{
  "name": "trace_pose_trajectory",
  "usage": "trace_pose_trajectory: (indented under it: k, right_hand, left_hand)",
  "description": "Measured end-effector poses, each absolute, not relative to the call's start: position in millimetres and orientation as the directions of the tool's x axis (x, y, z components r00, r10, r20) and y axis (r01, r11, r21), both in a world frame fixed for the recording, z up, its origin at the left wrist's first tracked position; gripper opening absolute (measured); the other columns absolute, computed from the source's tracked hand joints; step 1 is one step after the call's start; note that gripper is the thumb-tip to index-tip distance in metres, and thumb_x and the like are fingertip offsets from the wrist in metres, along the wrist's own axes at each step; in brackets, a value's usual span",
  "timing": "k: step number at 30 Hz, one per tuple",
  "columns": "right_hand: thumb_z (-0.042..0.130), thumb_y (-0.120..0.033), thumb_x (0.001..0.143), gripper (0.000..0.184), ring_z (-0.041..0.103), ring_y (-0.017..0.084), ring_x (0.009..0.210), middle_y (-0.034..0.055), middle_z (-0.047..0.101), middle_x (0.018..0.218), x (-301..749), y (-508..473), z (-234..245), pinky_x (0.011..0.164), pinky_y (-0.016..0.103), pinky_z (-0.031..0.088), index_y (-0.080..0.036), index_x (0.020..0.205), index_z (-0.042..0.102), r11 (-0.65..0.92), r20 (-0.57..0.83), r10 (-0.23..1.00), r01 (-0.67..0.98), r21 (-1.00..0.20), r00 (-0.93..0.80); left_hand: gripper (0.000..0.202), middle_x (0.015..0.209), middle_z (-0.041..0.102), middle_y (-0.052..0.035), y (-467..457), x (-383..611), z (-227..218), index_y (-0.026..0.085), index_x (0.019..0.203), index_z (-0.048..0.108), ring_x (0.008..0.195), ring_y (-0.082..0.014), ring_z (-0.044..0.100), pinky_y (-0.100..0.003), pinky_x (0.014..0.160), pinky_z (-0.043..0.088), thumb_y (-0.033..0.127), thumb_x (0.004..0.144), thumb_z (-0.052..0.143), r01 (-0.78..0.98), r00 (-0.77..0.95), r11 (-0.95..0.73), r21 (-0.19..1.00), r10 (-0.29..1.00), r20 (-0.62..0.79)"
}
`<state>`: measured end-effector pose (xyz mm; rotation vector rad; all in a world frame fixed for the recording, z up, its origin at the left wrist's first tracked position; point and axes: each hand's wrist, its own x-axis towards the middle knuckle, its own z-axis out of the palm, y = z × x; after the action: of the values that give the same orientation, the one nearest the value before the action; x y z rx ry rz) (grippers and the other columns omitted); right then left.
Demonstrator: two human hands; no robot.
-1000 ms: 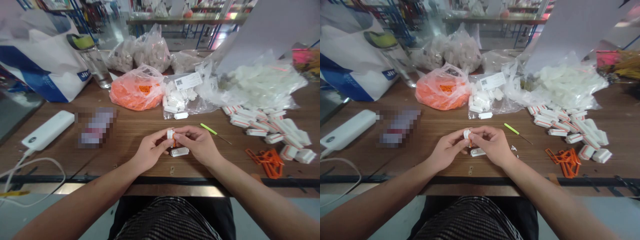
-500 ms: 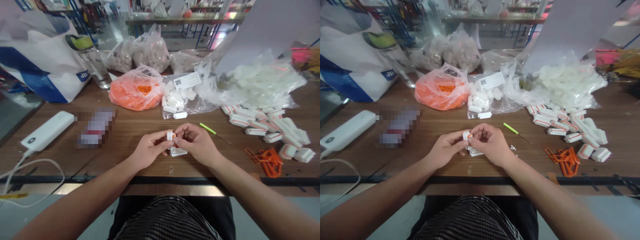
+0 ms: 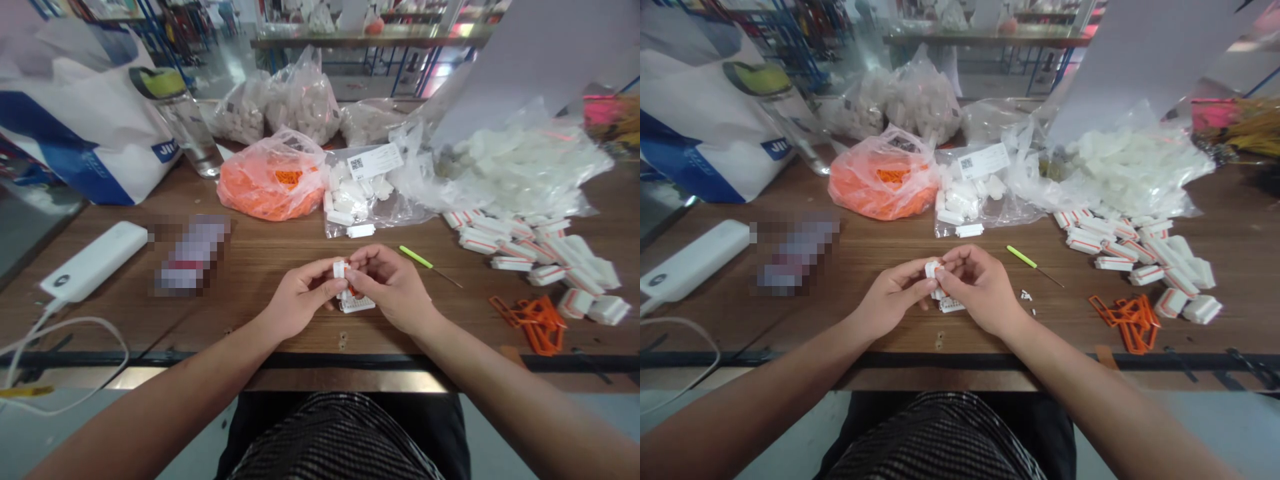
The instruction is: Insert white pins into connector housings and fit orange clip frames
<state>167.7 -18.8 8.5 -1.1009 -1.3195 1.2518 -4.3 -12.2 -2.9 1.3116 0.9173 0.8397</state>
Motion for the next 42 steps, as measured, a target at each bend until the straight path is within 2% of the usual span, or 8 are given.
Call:
trace_pose_trajectory:
  k: [11, 14, 17, 21, 25, 30, 38, 42]
  right_hand:
    - [0.067, -0.024, 0.078, 0.011, 0.054, 0.01, 0.059, 0.001, 0.063, 0.076, 163.7, -24.7, 6.3, 0.054, 0.025, 0.047, -0.019, 0.087, 0.064, 0.251, 0.239, 0.966, 0.158, -0.955, -0.096]
    - [0.066, -0.023, 0.079, 0.01, 0.055, 0.011, 0.062, 0.0012, 0.062, 0.078, 163.7, -25.2, 4.5, 0.057, 0.027, 0.049, -0.02, 0.088, 0.065, 0.305, 0.291, 0.952, 0.235, -0.923, -0.092]
    - [0.062, -0.021, 0.082, 0.008, 0.057, 0.013, 0.066, 0.0014, 0.062, 0.079, 162.3, -27.4, 5.6, 0.06, 0.029, 0.05, -0.022, 0.09, 0.065, 0.402, 0.392, 0.914, 0.364, -0.84, -0.104]
    - [0.062, -0.019, 0.083, 0.021, 0.062, 0.018, 0.078, 0.0042, 0.067, 0.088, 160.5, -30.7, 6.7, 0.068, 0.035, 0.053, -0.025, 0.102, 0.065, 0.531, 0.517, 0.837, 0.497, -0.686, -0.18]
    - [0.063, -0.02, 0.086, 0.017, 0.066, 0.02, 0.088, 0.0064, 0.071, 0.097, 161.8, -32.0, 3.8, 0.076, 0.037, 0.055, -0.024, 0.103, 0.065, 0.612, 0.586, 0.776, 0.504, -0.609, -0.233]
    - [0.067, -0.023, 0.086, 0.008, 0.069, 0.019, 0.083, 0.0056, 0.072, 0.094, 164.7, -32.6, 2.2, 0.074, 0.036, 0.057, -0.025, 0.093, 0.067, 0.646, 0.633, 0.735, 0.532, -0.547, -0.241]
    - [0.069, -0.024, 0.085, 0.005, 0.067, 0.017, 0.081, 0.0047, 0.067, 0.086, 165.3, -31.2, 2.0, 0.069, 0.032, 0.057, -0.023, 0.084, 0.064, 0.597, 0.586, 0.783, 0.518, -0.612, -0.209]
    - [0.069, -0.022, 0.084, 0.006, 0.066, 0.015, 0.079, 0.003, 0.067, 0.086, 166.3, -30.6, 0.5, 0.069, 0.03, 0.057, -0.021, 0.082, 0.063, 0.618, 0.609, 0.763, 0.522, -0.588, -0.217]
  left_hand:
    - [0.03, 0.103, 0.071, -0.0031, -13.1, -4.5, -2.1, 0.026, 0.111, 0.073, 0.09, -0.0132, 0.064, -0.022, 0.076, 0.053, 0.032, 0.081, 0.074, -0.261, 0.478, 0.368, 0.893, 0.853, -0.211]
    - [0.028, 0.101, 0.071, -0.0046, -13.6, -3.3, -2.8, 0.022, 0.106, 0.074, 0.089, -0.0141, 0.065, -0.025, 0.078, 0.054, 0.034, 0.081, 0.074, -0.295, 0.473, 0.408, 0.864, 0.848, -0.239]
    - [0.025, 0.096, 0.071, -0.0054, -13.5, -1.4, -1.0, 0.017, 0.097, 0.075, 0.086, -0.0147, 0.064, -0.026, 0.078, 0.054, 0.036, 0.081, 0.074, -0.308, 0.453, 0.418, 0.855, 0.854, -0.255]
    - [0.023, 0.091, 0.072, -0.0063, -12.6, -0.3, 2.7, 0.015, 0.094, 0.075, 0.084, -0.0149, 0.064, -0.025, 0.075, 0.054, 0.035, 0.083, 0.071, -0.335, 0.424, 0.406, 0.85, 0.871, -0.248]
    - [0.024, 0.09, 0.072, -0.0064, -11.0, -1.5, 3.9, 0.014, 0.095, 0.074, 0.081, -0.0142, 0.065, -0.022, 0.069, 0.054, 0.033, 0.081, 0.072, -0.365, 0.379, 0.404, 0.839, 0.888, -0.262]
    - [0.025, 0.089, 0.072, -0.006, -9.4, -3.0, 3.4, 0.015, 0.096, 0.075, 0.076, -0.0123, 0.064, -0.021, 0.066, 0.053, 0.034, 0.081, 0.072, -0.376, 0.336, 0.417, 0.828, 0.894, -0.298]
    - [0.025, 0.089, 0.073, -0.0073, -9.7, -2.2, 3.5, 0.014, 0.095, 0.075, 0.079, -0.0145, 0.065, -0.023, 0.067, 0.054, 0.034, 0.08, 0.072, -0.381, 0.32, 0.422, 0.823, 0.895, -0.311]
    - [0.026, 0.087, 0.073, -0.0072, -10.4, -1.4, 3.5, 0.013, 0.094, 0.075, 0.078, -0.0141, 0.065, -0.021, 0.066, 0.053, 0.034, 0.078, 0.075, -0.405, 0.321, 0.429, 0.808, 0.894, -0.314]
